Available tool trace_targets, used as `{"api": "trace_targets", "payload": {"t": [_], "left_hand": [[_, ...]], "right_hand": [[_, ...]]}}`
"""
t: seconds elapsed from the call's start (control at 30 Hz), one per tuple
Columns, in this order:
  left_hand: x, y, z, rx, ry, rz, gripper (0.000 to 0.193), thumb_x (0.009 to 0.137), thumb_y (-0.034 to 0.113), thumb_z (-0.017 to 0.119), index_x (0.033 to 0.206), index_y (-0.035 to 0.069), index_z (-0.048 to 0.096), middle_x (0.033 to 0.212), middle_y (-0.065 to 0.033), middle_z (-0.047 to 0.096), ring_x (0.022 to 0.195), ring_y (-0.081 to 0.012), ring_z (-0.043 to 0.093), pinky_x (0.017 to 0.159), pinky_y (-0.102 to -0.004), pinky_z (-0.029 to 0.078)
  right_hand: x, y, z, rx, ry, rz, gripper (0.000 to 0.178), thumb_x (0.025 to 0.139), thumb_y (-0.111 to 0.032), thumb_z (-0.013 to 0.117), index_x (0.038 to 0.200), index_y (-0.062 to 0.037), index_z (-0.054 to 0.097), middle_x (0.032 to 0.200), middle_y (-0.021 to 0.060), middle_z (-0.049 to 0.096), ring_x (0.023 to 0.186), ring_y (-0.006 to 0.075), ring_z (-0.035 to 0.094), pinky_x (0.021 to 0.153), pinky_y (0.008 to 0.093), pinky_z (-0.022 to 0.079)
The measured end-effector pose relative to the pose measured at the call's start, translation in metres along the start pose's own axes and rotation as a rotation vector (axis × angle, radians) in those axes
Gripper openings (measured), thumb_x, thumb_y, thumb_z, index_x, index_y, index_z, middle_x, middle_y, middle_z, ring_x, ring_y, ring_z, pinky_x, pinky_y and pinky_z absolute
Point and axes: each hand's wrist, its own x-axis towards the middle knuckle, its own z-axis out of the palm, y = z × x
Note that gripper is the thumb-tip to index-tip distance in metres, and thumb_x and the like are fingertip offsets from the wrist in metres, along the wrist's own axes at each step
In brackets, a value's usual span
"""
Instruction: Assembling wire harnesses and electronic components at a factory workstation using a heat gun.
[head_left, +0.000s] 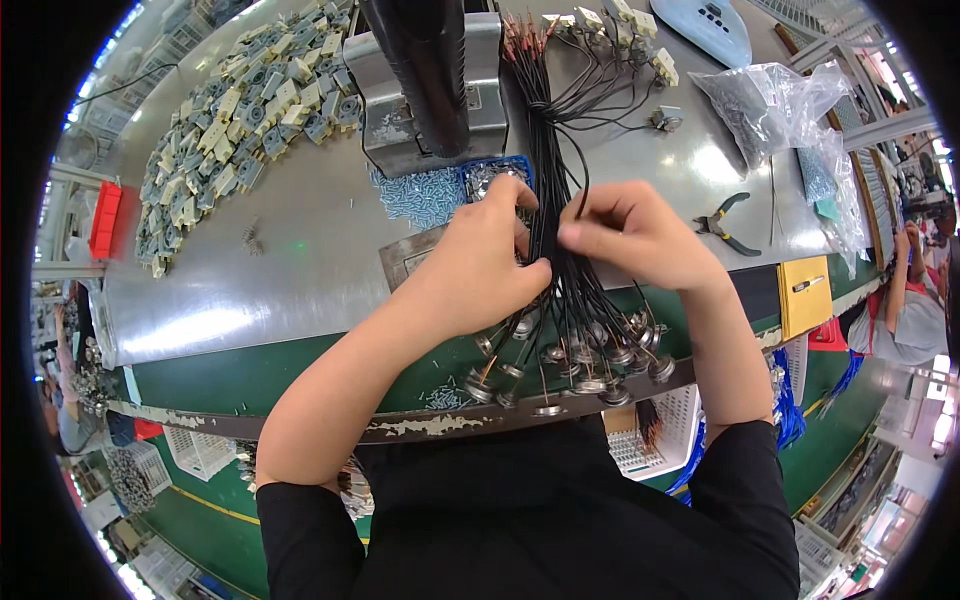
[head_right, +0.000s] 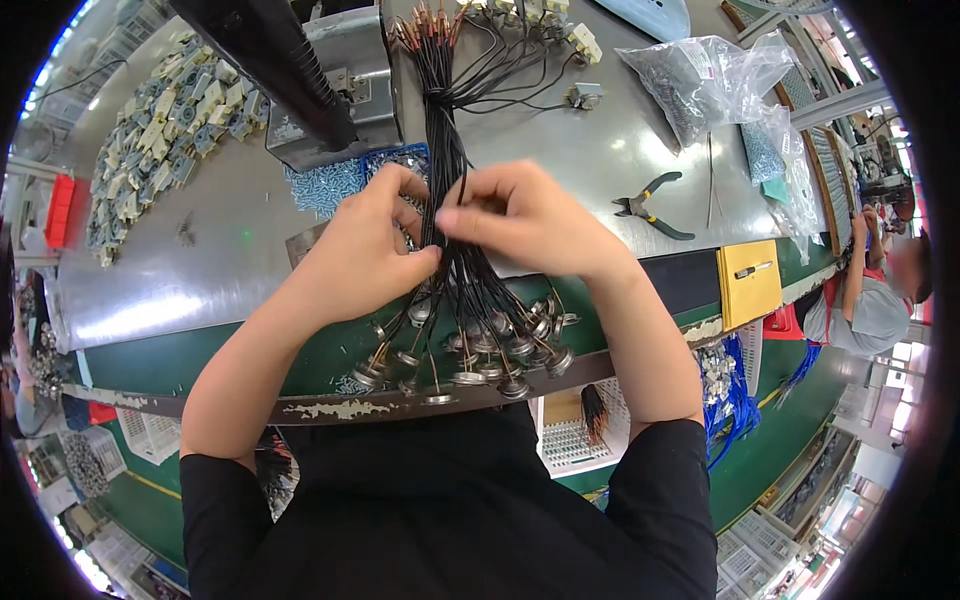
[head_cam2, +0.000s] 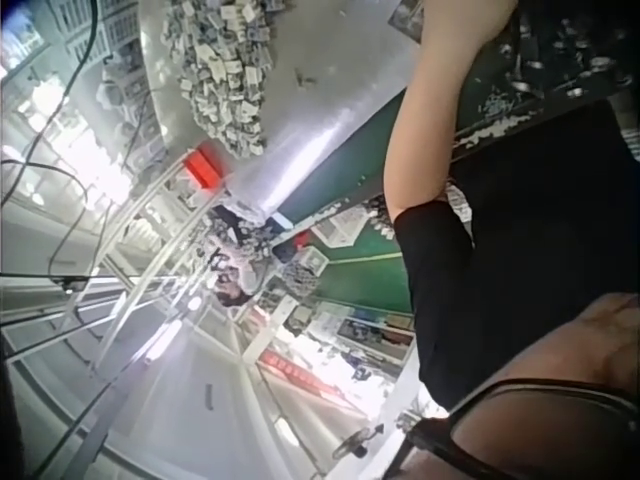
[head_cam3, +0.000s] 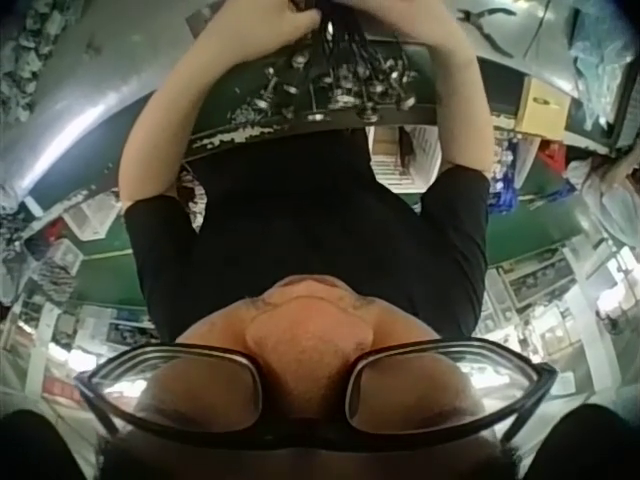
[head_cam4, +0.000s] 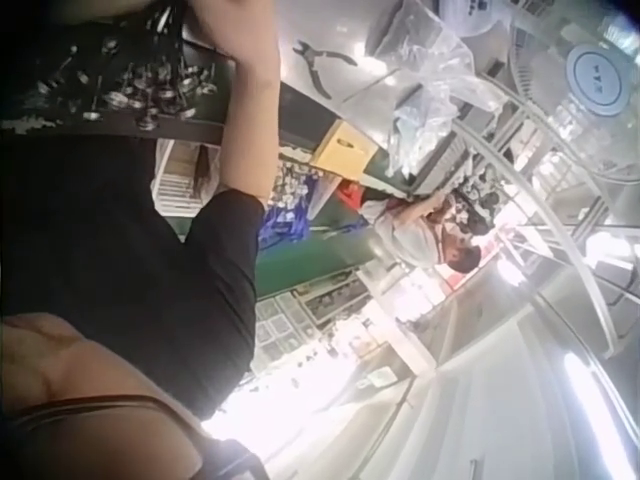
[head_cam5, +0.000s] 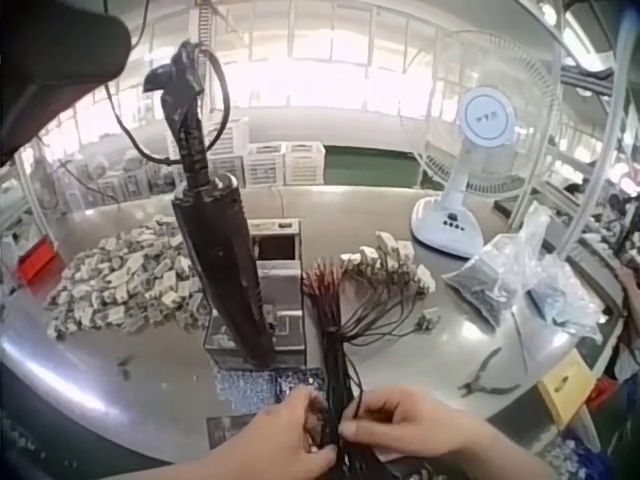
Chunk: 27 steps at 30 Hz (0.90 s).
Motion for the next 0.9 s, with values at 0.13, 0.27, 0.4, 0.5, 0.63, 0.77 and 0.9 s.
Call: {"api": "trace_targets", "payload": {"t": [0.13,0.27,0.4,0.5,0.63,0.77,0.9], "left_hand": [[0.001,-0.002,0.002,0.103,0.036,0.105,0.060,0.079,0.006,0.075,0.132,-0.005,0.048,0.090,-0.0179,0.074,0.076,-0.0241,0.070,0.074,-0.0368,0.055],[0.002,0.000,-0.003,-0.009,-0.036,0.012,0.068,0.079,0.003,0.073,0.139,-0.004,0.043,0.086,-0.0136,0.072,0.075,-0.0185,0.068,0.071,-0.0337,0.052],[-0.004,0.006,-0.003,-0.110,-0.009,-0.041,0.072,0.079,0.001,0.072,0.143,-0.003,0.041,0.081,-0.0075,0.068,0.070,-0.0108,0.062,0.065,-0.0298,0.048],[-0.007,0.010,-0.007,-0.115,0.047,-0.004,0.072,0.078,0.000,0.072,0.143,-0.002,0.041,0.078,-0.0030,0.064,0.065,-0.0057,0.056,0.059,-0.0267,0.044],[-0.011,0.023,-0.024,-0.014,0.020,-0.017,0.068,0.078,0.000,0.073,0.140,-0.001,0.043,0.079,-0.0069,0.067,0.059,-0.0077,0.056,0.056,-0.0266,0.044],[-0.010,0.027,-0.029,0.037,0.017,-0.018,0.061,0.078,0.001,0.075,0.133,-0.001,0.050,0.081,-0.0101,0.070,0.058,-0.0092,0.058,0.057,-0.0266,0.046],[-0.009,0.022,-0.028,0.088,-0.014,0.042,0.057,0.077,0.008,0.080,0.126,-0.003,0.055,0.087,-0.0193,0.074,0.090,-0.0400,0.073,0.083,-0.0453,0.056]], "right_hand": [[-0.002,0.000,0.008,-0.294,-0.121,-0.085,0.018,0.096,-0.008,0.075,0.087,0.0028,0.064,0.079,0.0046,0.064,0.072,0.0108,0.052,0.063,0.0307,0.042],[-0.002,-0.002,0.011,-0.407,-0.033,-0.205,0.018,0.095,-0.009,0.075,0.088,0.0038,0.063,0.076,0.0108,0.058,0.071,0.0216,0.053,0.067,0.0347,0.045],[-0.007,-0.005,0.011,-0.418,0.016,-0.267,0.017,0.096,-0.009,0.073,0.090,0.0030,0.062,0.076,0.0114,0.056,0.072,0.0247,0.052,0.069,0.0360,0.046],[-0.012,-0.003,0.007,-0.422,0.045,-0.293,0.017,0.098,-0.010,0.070,0.093,0.0026,0.060,0.079,0.0111,0.056,0.074,0.0244,0.052,0.070,0.0363,0.046],[-0.017,0.000,0.006,-0.358,0.132,-0.241,0.017,0.100,-0.010,0.068,0.092,0.0013,0.058,0.079,0.0075,0.056,0.074,0.0193,0.052,0.069,0.0333,0.045],[-0.023,-0.003,0.010,-0.089,0.181,-0.066,0.018,0.105,-0.011,0.065,0.091,-0.0017,0.057,0.080,0.0007,0.056,0.073,0.0106,0.052,0.068,0.0270,0.043],[-0.020,0.008,0.010,0.207,0.153,-0.001,0.019,0.106,-0.014,0.065,0.092,-0.0035,0.057,0.083,0.0004,0.058,0.071,0.0083,0.051,0.066,0.0241,0.042]]}}
